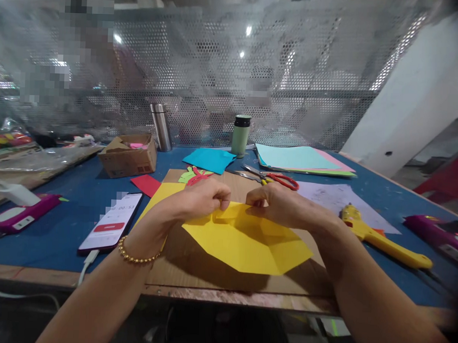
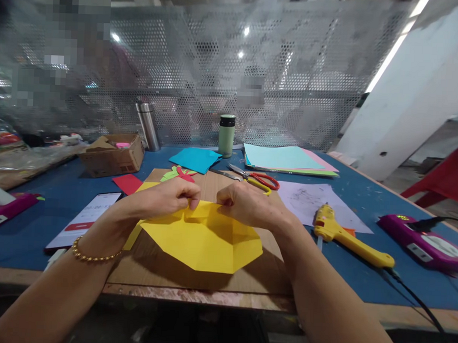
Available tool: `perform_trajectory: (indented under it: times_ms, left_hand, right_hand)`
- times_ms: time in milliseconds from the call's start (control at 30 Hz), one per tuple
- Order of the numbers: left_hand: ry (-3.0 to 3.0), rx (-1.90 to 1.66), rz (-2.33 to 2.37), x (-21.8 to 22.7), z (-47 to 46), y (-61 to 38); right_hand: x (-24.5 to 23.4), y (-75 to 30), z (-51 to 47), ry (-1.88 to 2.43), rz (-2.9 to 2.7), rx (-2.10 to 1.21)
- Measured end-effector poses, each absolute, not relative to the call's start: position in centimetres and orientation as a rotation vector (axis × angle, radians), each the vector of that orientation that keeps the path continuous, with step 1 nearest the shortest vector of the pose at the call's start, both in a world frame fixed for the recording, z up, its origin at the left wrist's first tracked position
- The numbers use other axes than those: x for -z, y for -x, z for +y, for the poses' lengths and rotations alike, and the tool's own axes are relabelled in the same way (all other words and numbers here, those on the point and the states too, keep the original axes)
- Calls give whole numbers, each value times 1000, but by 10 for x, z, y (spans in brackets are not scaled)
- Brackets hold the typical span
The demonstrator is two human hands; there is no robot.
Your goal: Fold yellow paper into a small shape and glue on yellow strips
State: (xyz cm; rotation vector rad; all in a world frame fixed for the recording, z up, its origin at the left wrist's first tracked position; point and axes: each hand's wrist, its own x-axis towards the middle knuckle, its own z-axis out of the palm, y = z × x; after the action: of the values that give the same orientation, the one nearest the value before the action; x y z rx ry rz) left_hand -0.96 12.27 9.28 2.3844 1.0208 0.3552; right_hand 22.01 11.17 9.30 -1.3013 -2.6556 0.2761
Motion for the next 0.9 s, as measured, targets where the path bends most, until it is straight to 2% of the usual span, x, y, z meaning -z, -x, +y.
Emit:
perform_trajectory:
  times_ms: [233,333,433,600,900]
  left_hand:
    - [-2349,-335,1247,-94,116,2]
    - [-2343,-431,1314,-90,117,-4]
    - [-2343,-509,1302,-87,118,-8]
    - [-2396,-338,1217,-86,117,-6]
    - [-2640,-346,1234,-87,109,-8]
  right_hand:
    - [-90,-216,110,1361,-2699,-208]
    - [-92,-212,107,1348,-2707,-194]
    - [-94,-209,104,1360,-2713,-196]
    - [-96,-208,101,1369,-2682,-215]
    - [-98,-204,100,1409,-2700,-186]
